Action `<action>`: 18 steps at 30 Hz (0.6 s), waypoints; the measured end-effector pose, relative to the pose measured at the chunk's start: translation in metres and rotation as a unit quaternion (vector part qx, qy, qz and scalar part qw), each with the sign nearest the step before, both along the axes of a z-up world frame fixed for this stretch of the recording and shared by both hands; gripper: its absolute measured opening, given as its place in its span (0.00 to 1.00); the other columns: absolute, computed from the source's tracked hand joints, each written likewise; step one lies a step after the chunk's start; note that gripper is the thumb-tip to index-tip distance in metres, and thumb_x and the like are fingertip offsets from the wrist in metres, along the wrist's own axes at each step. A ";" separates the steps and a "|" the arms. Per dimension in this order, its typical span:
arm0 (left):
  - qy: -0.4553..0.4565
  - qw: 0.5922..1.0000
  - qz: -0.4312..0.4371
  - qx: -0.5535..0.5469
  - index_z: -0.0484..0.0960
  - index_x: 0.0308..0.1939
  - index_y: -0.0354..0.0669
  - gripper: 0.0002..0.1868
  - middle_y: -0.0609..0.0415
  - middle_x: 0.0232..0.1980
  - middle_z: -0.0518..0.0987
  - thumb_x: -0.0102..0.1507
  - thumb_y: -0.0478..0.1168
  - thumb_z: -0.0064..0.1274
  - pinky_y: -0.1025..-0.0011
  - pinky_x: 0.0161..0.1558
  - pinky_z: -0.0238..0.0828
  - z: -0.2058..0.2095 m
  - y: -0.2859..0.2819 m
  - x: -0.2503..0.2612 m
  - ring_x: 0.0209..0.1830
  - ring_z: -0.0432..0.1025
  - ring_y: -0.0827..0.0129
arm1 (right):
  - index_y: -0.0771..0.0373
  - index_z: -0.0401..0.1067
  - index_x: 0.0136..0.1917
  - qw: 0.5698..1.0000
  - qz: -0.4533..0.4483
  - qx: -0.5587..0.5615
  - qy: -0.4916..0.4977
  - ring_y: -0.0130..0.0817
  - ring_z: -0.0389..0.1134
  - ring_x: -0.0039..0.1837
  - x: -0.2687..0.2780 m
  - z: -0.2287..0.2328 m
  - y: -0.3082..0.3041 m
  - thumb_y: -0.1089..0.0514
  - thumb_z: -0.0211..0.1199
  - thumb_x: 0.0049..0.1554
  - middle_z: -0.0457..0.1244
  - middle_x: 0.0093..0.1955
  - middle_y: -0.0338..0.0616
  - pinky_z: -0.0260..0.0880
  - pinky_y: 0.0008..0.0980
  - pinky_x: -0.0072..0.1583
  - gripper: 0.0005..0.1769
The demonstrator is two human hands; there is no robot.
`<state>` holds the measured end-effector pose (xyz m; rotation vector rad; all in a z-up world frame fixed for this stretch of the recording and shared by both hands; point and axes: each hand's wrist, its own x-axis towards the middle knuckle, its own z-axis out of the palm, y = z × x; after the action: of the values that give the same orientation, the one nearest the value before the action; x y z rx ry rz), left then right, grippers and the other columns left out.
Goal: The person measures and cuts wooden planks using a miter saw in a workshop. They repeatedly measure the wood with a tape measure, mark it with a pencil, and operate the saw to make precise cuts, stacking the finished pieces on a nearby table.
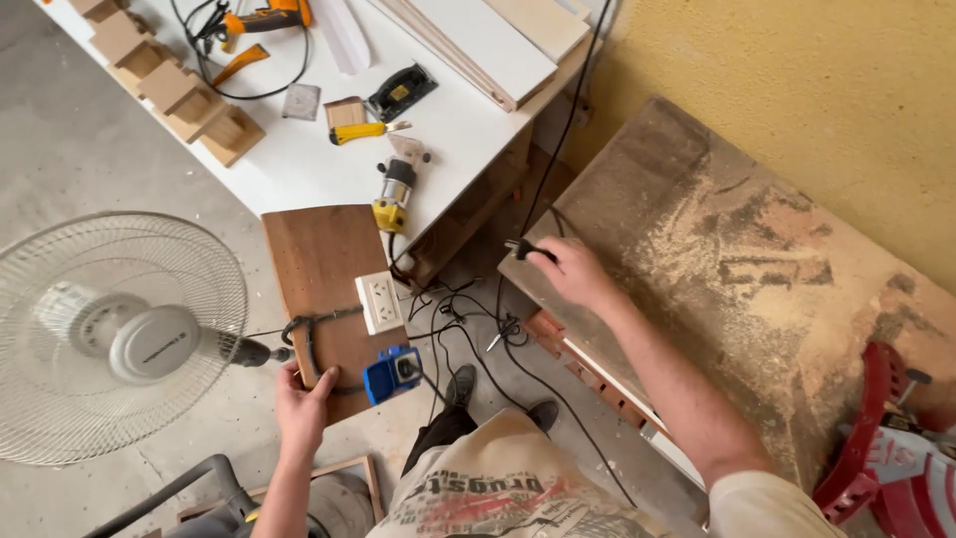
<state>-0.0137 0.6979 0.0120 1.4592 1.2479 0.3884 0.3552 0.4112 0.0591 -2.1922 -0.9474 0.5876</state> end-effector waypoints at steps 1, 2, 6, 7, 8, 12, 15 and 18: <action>-0.002 1.000 0.004 0.000 0.68 0.58 0.41 0.25 0.47 0.53 0.77 0.61 0.42 0.61 0.67 0.48 0.71 -0.015 0.010 0.000 0.49 0.72 0.64 | 0.57 0.75 0.56 1.000 0.004 0.000 -0.002 0.34 0.69 0.53 -0.011 -0.018 -0.003 0.46 0.50 0.67 0.69 0.49 0.38 0.69 0.37 0.57 0.18; -0.027 0.999 0.021 0.019 0.69 0.60 0.38 0.28 0.43 0.52 0.78 0.61 0.40 0.64 0.61 0.52 0.69 -0.030 0.019 0.001 0.50 0.72 0.60 | 0.59 0.77 0.56 0.995 -0.063 0.063 -0.045 0.44 0.71 0.52 -0.021 -0.035 -0.007 0.47 0.57 0.66 0.70 0.47 0.47 0.71 0.42 0.56 0.16; -0.039 0.996 0.055 0.054 0.71 0.60 0.38 0.30 0.42 0.49 0.80 0.59 0.39 0.70 0.58 0.53 0.70 -0.080 0.064 0.012 0.49 0.74 0.60 | 0.50 0.78 0.58 0.973 -0.197 0.116 -0.034 0.40 0.74 0.54 -0.034 -0.063 -0.013 0.44 0.62 0.66 0.73 0.45 0.41 0.74 0.42 0.57 0.13; -0.043 0.996 0.053 0.053 0.71 0.60 0.38 0.30 0.42 0.49 0.80 0.59 0.39 0.70 0.58 0.53 0.70 -0.084 0.076 0.019 0.49 0.74 0.60 | 0.50 0.78 0.58 0.972 -0.198 0.116 -0.039 0.40 0.74 0.54 -0.039 -0.060 -0.011 0.44 0.62 0.66 0.73 0.45 0.41 0.74 0.42 0.57 0.13; -0.038 0.996 0.046 0.059 0.72 0.59 0.39 0.29 0.42 0.48 0.81 0.59 0.40 0.70 0.57 0.52 0.71 -0.089 0.087 0.025 0.48 0.75 0.59 | 0.50 0.78 0.58 0.968 -0.212 0.133 -0.019 0.35 0.74 0.53 -0.047 -0.059 -0.012 0.46 0.63 0.65 0.73 0.46 0.39 0.74 0.39 0.58 0.12; -0.095 0.994 0.023 0.058 0.72 0.59 0.33 0.28 0.35 0.49 0.80 0.60 0.38 0.69 0.53 0.54 0.70 -0.129 0.138 0.064 0.49 0.75 0.54 | 0.53 0.76 0.61 0.958 -0.241 0.157 -0.013 0.34 0.73 0.58 -0.068 -0.066 -0.021 0.53 0.65 0.63 0.73 0.50 0.43 0.71 0.40 0.62 0.14; -0.115 0.990 0.024 0.075 0.75 0.56 0.38 0.29 0.42 0.44 0.77 0.58 0.42 0.73 0.57 0.50 0.70 -0.207 0.189 0.082 0.44 0.72 0.58 | 0.60 0.75 0.60 0.944 -0.237 0.229 -0.023 0.35 0.68 0.62 -0.074 -0.087 -0.035 0.65 0.66 0.58 0.69 0.56 0.47 0.66 0.42 0.67 0.16; -0.096 0.991 -0.005 0.090 0.75 0.55 0.37 0.27 0.39 0.44 0.76 0.62 0.45 0.73 0.54 0.49 0.69 -0.244 0.235 0.097 0.44 0.72 0.55 | 0.52 0.79 0.53 0.951 -0.189 0.196 -0.143 0.46 0.69 0.63 -0.083 -0.031 -0.016 0.69 0.66 0.52 0.66 0.58 0.43 0.66 0.43 0.67 0.18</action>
<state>0.0831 0.9326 -0.2323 1.5402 1.0721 0.6326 0.2718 0.3951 0.0280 -2.0413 -0.6824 -0.0996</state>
